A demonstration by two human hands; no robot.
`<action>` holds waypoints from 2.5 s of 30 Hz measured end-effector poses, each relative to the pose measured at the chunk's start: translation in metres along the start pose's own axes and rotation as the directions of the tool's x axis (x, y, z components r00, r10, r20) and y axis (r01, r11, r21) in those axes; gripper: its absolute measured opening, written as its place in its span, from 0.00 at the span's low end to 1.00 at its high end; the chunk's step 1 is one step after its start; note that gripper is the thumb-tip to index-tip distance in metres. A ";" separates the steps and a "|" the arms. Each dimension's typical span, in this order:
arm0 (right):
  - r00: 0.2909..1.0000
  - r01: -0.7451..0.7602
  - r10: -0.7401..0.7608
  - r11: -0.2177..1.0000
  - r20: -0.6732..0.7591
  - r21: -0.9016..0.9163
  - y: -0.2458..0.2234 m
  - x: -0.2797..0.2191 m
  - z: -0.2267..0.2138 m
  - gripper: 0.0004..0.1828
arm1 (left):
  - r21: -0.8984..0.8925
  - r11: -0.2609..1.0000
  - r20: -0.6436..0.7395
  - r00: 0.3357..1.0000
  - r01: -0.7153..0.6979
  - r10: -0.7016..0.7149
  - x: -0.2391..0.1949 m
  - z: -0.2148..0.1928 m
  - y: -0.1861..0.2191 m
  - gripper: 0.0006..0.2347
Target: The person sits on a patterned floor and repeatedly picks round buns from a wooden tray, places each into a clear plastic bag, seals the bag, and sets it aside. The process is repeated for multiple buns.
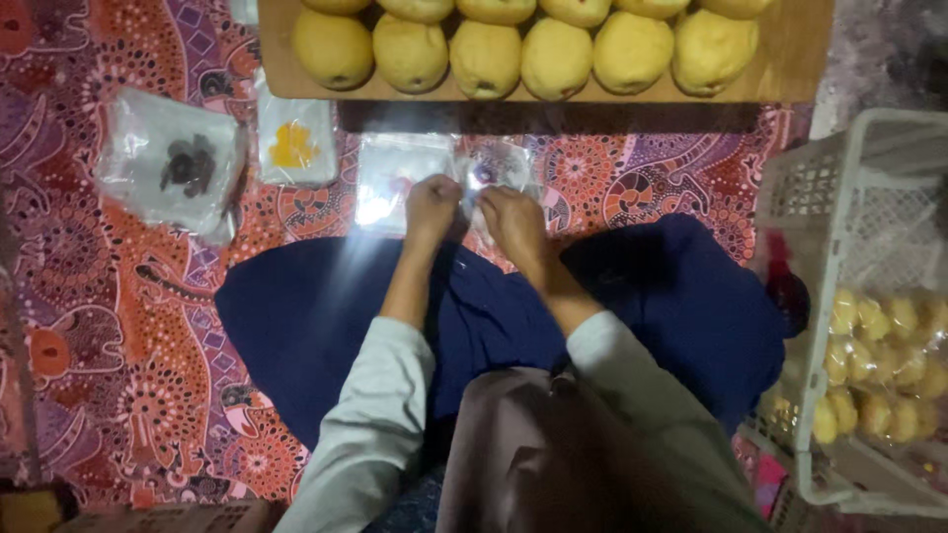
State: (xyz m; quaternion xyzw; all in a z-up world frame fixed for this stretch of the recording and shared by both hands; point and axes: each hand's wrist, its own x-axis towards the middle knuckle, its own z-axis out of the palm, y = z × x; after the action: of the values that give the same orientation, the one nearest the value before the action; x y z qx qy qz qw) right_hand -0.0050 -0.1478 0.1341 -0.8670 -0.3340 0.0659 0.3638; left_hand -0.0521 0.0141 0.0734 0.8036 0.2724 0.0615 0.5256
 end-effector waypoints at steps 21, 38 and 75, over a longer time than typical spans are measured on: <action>0.996 0.053 -0.044 0.989 -0.072 0.141 -0.080 0.011 -0.162 0.06 | 0.136 0.777 -0.375 0.694 -0.615 0.615 -0.091 -0.067 0.185 0.31; 0.970 -0.070 0.036 0.989 0.241 0.134 -0.101 0.000 -0.169 0.09 | -0.283 0.912 0.004 0.951 -0.297 0.311 -0.104 -0.074 0.153 0.06; 0.759 -0.130 0.134 0.990 -0.637 0.053 0.023 0.068 -0.140 0.34 | -0.839 -0.502 0.233 0.972 0.212 0.021 -0.021 -0.040 0.111 0.10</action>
State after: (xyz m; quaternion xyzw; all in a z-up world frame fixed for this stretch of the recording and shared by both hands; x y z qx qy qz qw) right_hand 0.1091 -0.1993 0.2289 -0.8581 -0.1284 -0.2061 0.4525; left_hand -0.0437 0.0027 0.1919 -0.0775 0.1235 0.1600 0.9763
